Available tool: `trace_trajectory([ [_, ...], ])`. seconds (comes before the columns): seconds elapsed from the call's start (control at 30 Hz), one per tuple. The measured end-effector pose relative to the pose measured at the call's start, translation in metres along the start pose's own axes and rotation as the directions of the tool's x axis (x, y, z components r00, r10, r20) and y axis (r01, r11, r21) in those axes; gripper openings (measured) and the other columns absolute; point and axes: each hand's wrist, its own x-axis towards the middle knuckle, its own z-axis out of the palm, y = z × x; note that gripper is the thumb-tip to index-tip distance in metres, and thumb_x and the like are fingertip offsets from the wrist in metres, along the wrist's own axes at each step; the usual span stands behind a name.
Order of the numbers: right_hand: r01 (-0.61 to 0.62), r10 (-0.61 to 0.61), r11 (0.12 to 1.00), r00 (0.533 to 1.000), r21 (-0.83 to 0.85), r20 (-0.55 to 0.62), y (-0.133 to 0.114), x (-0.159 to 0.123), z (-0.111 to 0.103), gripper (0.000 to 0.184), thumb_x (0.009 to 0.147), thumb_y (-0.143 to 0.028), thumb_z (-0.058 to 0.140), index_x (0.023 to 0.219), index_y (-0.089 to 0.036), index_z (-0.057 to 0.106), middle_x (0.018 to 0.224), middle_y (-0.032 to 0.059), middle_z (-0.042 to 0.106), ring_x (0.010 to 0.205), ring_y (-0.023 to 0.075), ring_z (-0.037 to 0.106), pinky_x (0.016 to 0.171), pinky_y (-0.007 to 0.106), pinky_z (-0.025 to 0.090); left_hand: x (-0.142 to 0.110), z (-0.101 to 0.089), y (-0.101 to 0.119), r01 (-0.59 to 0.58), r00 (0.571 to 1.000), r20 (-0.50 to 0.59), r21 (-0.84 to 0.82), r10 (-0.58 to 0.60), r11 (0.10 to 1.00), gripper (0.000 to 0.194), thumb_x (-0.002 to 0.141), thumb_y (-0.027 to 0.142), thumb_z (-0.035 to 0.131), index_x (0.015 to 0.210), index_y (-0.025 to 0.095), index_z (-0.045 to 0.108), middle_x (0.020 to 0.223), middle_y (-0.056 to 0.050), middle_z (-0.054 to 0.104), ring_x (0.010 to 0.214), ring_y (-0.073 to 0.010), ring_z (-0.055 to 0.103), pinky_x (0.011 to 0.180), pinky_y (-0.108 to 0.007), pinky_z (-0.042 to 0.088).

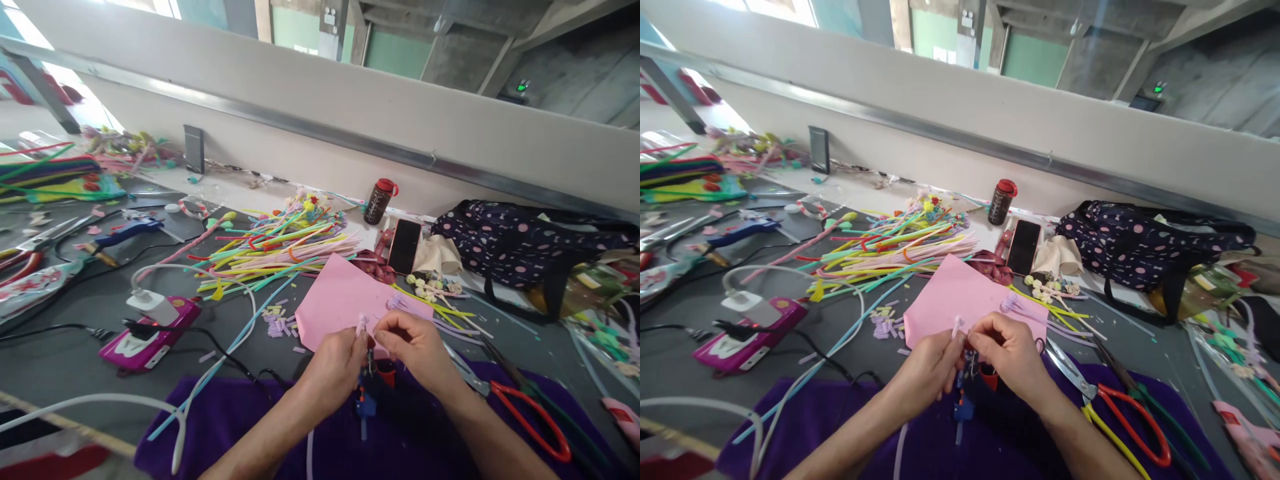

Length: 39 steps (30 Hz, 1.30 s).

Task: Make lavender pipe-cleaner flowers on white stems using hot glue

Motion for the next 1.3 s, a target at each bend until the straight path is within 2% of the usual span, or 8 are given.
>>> trace_trajectory([
  [0.17, -0.02, 0.02, 1.0, 1.0, 0.006, 0.012, 0.003, -0.002, 0.008, 0.011, 0.078, -0.023, 0.058, 0.071, -0.016, 0.062, 0.06, -0.0025, 0.056, 0.051, 0.0098, 0.05, 0.046, 0.019, 0.04, 0.0, 0.0, 0.0, -0.082, 0.993, -0.068, 0.153, 0.093, 0.985, 0.047, 0.089, 0.047, 0.023, 0.069, 0.017, 0.052, 0.05, -0.001, 0.053, 0.047, -0.0129, 0.047, 0.048, -0.023, 0.03],
  [0.27, 0.004, -0.005, 1.0, 0.999, -0.021, -0.047, 0.005, 0.0, 0.007, 0.012, 0.078, -0.025, 0.058, 0.071, -0.016, 0.062, 0.059, -0.0024, 0.057, 0.051, 0.0102, 0.051, 0.047, 0.02, 0.041, -0.001, 0.0, 0.0, -0.121, 0.985, -0.096, 0.192, 0.142, 0.974, 0.048, 0.091, 0.044, 0.021, 0.069, 0.016, 0.053, 0.057, -0.003, 0.056, 0.053, -0.0139, 0.049, 0.051, -0.024, 0.031],
  [0.5, 0.043, -0.045, 0.998, 0.996, -0.037, -0.072, 0.007, 0.001, 0.005, 0.011, 0.078, -0.023, 0.058, 0.07, -0.017, 0.062, 0.063, -0.0009, 0.063, 0.055, 0.0117, 0.056, 0.05, 0.02, 0.044, -0.001, -0.001, 0.0, -0.155, 0.983, -0.057, 0.239, 0.173, 0.959, 0.048, 0.091, 0.04, 0.02, 0.07, 0.016, 0.056, 0.059, -0.002, 0.054, 0.052, -0.0134, 0.045, 0.052, -0.024, 0.029],
  [0.7, 0.086, -0.096, 0.993, 0.988, -0.085, -0.12, 0.009, 0.002, 0.004, 0.01, 0.077, -0.026, 0.061, 0.074, -0.017, 0.063, 0.061, -0.0013, 0.059, 0.053, 0.0112, 0.053, 0.049, 0.021, 0.042, -0.001, -0.001, 0.0, -0.165, 0.985, -0.013, 0.266, 0.175, 0.95, 0.042, 0.091, 0.033, 0.023, 0.074, 0.016, 0.057, 0.064, -0.003, 0.057, 0.056, -0.014, 0.047, 0.053, -0.024, 0.029],
  [0.77, 0.126, -0.134, 0.988, 0.987, -0.087, -0.086, 0.008, 0.003, 0.0, 0.012, 0.075, -0.026, 0.064, 0.085, -0.018, 0.064, 0.069, -0.0004, 0.06, 0.055, 0.0109, 0.052, 0.049, 0.021, 0.042, -0.001, -0.001, 0.0, -0.167, 0.985, 0.017, 0.27, 0.169, 0.948, 0.038, 0.089, 0.029, 0.025, 0.074, 0.016, 0.057, 0.064, -0.003, 0.058, 0.057, -0.0138, 0.047, 0.054, -0.023, 0.03],
  [0.9, 0.204, -0.197, 0.976, 0.977, -0.073, 0.083, 0.005, 0.005, -0.011, 0.032, 0.074, -0.022, 0.066, 0.105, -0.023, 0.062, 0.087, 0.0009, 0.058, 0.063, 0.0104, 0.051, 0.053, 0.021, 0.042, -0.002, -0.002, 0.001, -0.157, 0.984, 0.118, 0.201, 0.135, 0.967, 0.036, 0.088, 0.029, 0.028, 0.076, 0.015, 0.058, 0.06, -0.001, 0.056, 0.057, -0.0132, 0.048, 0.054, -0.022, 0.033],
  [1.03, 0.24, -0.232, 0.97, 0.966, -0.05, 0.117, 0.006, 0.007, -0.018, 0.026, 0.076, -0.024, 0.065, 0.102, -0.022, 0.064, 0.085, 0.0011, 0.056, 0.065, 0.0106, 0.05, 0.055, 0.022, 0.041, -0.003, -0.003, 0.002, -0.132, 0.974, 0.2, 0.114, 0.108, 0.985, 0.043, 0.089, 0.033, 0.025, 0.081, 0.014, 0.062, 0.058, 0.0, 0.054, 0.054, -0.0121, 0.049, 0.053, -0.022, 0.034],
  [1.3, 0.248, -0.245, 0.969, 0.962, -0.009, 0.125, 0.01, 0.009, -0.018, 0.023, 0.077, -0.031, 0.066, 0.097, -0.021, 0.066, 0.086, 0.0024, 0.058, 0.064, 0.0107, 0.05, 0.055, 0.022, 0.041, -0.003, -0.003, 0.001, -0.1, 0.962, 0.261, 0.054, 0.083, 0.994, 0.046, 0.089, 0.035, 0.026, 0.086, 0.013, 0.066, 0.057, 0.001, 0.052, 0.053, -0.0106, 0.046, 0.052, -0.02, 0.034],
])
